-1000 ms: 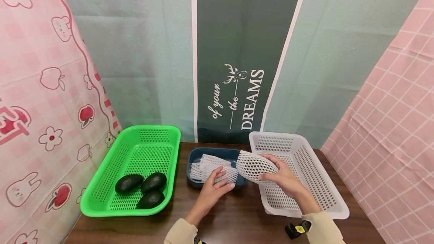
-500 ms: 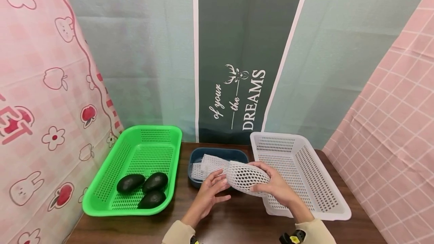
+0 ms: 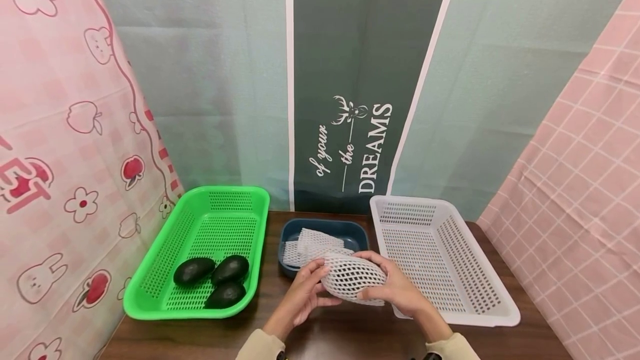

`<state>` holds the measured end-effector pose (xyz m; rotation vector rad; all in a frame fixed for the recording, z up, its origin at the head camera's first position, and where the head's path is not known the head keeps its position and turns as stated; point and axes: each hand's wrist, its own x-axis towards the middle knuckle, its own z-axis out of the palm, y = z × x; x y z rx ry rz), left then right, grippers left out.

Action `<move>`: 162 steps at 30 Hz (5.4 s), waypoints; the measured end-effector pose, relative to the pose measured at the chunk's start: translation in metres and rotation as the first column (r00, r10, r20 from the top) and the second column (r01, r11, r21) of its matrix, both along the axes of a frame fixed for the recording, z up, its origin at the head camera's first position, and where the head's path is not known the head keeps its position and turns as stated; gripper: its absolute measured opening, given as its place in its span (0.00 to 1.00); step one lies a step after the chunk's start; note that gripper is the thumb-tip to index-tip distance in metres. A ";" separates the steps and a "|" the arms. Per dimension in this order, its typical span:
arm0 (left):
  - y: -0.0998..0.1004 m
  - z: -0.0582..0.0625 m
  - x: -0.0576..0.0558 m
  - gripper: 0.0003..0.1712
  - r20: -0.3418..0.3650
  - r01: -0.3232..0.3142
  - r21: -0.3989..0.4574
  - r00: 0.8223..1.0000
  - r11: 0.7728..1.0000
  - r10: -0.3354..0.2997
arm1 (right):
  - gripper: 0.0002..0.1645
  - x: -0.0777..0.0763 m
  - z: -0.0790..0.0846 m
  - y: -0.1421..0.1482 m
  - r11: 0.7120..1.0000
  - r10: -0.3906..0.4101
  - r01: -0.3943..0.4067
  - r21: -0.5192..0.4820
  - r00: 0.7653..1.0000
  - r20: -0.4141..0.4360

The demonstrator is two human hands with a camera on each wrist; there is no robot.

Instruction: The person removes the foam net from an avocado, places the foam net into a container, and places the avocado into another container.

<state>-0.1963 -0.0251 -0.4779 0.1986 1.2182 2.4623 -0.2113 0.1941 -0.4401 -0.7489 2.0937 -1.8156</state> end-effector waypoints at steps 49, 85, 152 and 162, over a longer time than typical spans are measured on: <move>-0.022 -0.019 0.028 0.27 -0.141 -0.089 -0.132 0.987 0.987 0.070 | 0.35 0.045 -0.038 -0.027 0.886 -0.177 0.354 -0.301 0.856 0.486; -0.029 -0.066 0.048 0.34 0.037 -0.111 -0.270 0.991 0.956 0.126 | 0.30 0.061 -0.104 -0.037 0.869 -0.239 0.449 -0.207 0.747 0.620; -0.026 -0.086 0.032 0.36 -0.042 -0.086 -0.634 0.996 0.769 0.076 | 0.25 0.054 -0.135 -0.029 0.857 -0.442 0.515 0.018 0.717 0.538; -0.042 -0.084 0.035 0.32 -0.101 -0.117 -0.605 0.992 0.788 0.069 | 0.18 0.057 -0.128 -0.028 0.783 -0.527 0.621 0.026 0.641 0.557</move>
